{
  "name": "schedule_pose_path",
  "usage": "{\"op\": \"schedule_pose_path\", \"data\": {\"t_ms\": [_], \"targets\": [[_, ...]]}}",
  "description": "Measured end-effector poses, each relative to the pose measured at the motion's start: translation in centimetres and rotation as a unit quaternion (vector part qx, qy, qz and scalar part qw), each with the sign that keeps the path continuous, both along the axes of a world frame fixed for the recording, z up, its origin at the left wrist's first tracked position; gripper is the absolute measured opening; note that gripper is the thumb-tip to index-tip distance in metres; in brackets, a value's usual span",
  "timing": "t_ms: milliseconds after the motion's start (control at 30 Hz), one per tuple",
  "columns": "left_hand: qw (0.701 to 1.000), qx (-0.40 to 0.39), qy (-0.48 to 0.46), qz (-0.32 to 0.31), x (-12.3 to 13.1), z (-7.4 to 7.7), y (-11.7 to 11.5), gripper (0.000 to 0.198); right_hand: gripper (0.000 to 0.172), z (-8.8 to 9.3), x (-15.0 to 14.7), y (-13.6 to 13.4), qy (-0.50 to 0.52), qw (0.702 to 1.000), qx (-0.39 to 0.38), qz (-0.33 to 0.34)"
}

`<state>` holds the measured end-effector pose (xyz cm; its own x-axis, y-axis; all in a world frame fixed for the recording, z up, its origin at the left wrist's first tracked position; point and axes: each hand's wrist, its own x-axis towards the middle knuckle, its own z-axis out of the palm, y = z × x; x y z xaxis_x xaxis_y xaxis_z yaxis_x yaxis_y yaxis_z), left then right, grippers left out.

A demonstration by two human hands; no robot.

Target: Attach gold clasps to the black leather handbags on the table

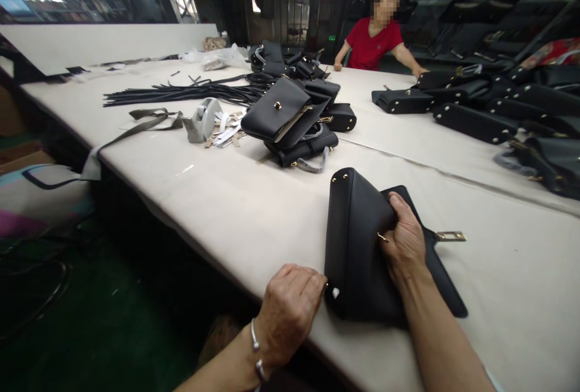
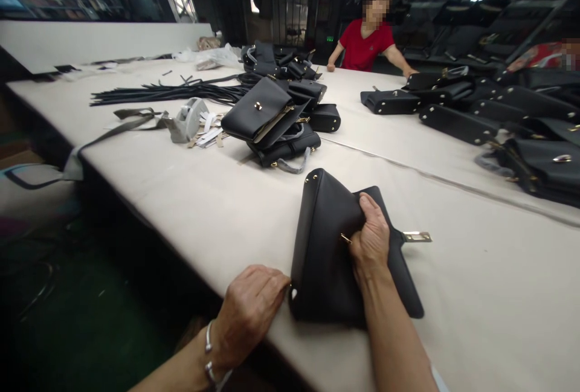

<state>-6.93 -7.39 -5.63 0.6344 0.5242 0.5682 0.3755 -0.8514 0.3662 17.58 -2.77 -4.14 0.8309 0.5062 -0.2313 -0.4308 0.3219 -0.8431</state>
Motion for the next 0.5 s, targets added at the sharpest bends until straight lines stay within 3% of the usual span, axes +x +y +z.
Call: {"op": "schedule_pose_path", "data": {"t_ms": [100,500], "targets": [[1.0,-0.018,0.002,0.005,-0.1,0.0,0.3,0.013,0.033,-0.2,0.1,-0.1,0.0,1.0,0.003,0.002],[0.995,-0.029,-0.019,-0.098,-0.3,0.0,2.6,0.014,0.033,-0.3,0.2,-0.1,0.002,1.0,0.001,0.011]]}}
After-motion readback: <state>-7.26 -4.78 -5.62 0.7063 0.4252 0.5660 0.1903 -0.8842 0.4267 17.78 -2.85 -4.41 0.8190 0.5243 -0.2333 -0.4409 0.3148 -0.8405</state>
